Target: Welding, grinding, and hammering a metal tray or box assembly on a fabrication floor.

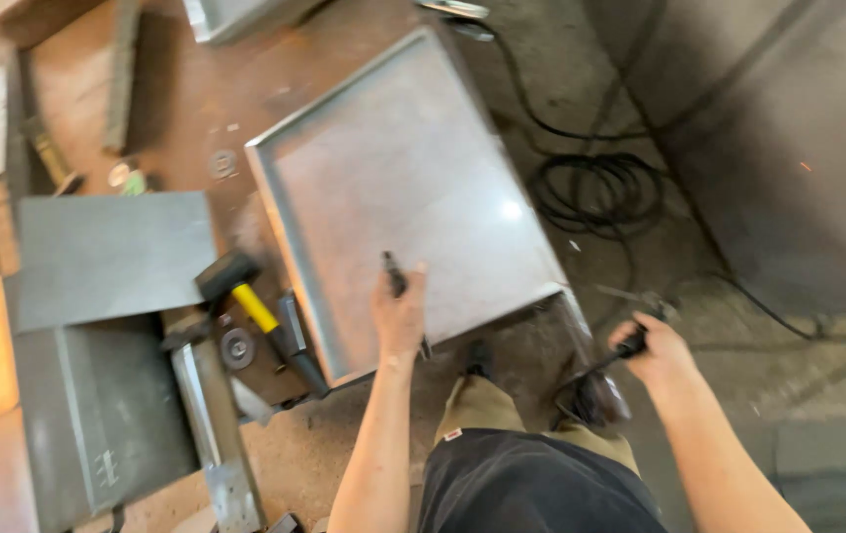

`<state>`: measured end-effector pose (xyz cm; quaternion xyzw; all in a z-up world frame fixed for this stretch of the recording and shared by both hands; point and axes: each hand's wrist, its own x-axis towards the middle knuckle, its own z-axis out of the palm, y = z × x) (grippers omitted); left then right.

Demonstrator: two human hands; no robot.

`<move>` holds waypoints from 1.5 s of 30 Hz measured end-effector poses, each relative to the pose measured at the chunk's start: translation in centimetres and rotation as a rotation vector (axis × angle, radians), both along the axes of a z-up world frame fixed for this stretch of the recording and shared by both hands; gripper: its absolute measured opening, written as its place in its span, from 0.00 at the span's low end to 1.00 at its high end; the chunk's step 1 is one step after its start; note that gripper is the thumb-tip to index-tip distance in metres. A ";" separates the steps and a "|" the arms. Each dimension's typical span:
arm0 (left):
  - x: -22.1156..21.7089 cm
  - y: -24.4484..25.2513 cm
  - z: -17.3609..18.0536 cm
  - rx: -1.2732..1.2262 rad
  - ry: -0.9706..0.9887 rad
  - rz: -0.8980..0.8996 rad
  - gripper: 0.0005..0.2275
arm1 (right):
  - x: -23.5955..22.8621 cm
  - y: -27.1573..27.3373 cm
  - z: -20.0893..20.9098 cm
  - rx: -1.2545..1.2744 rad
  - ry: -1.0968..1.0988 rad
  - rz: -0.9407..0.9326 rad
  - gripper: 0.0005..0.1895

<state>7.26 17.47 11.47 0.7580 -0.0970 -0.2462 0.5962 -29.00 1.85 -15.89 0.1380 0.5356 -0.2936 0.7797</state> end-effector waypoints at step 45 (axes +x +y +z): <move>24.2 18.4 -5.2 0.778 -0.915 -0.040 0.16 | -8.1 6.9 1.5 -0.267 0.755 0.353 0.19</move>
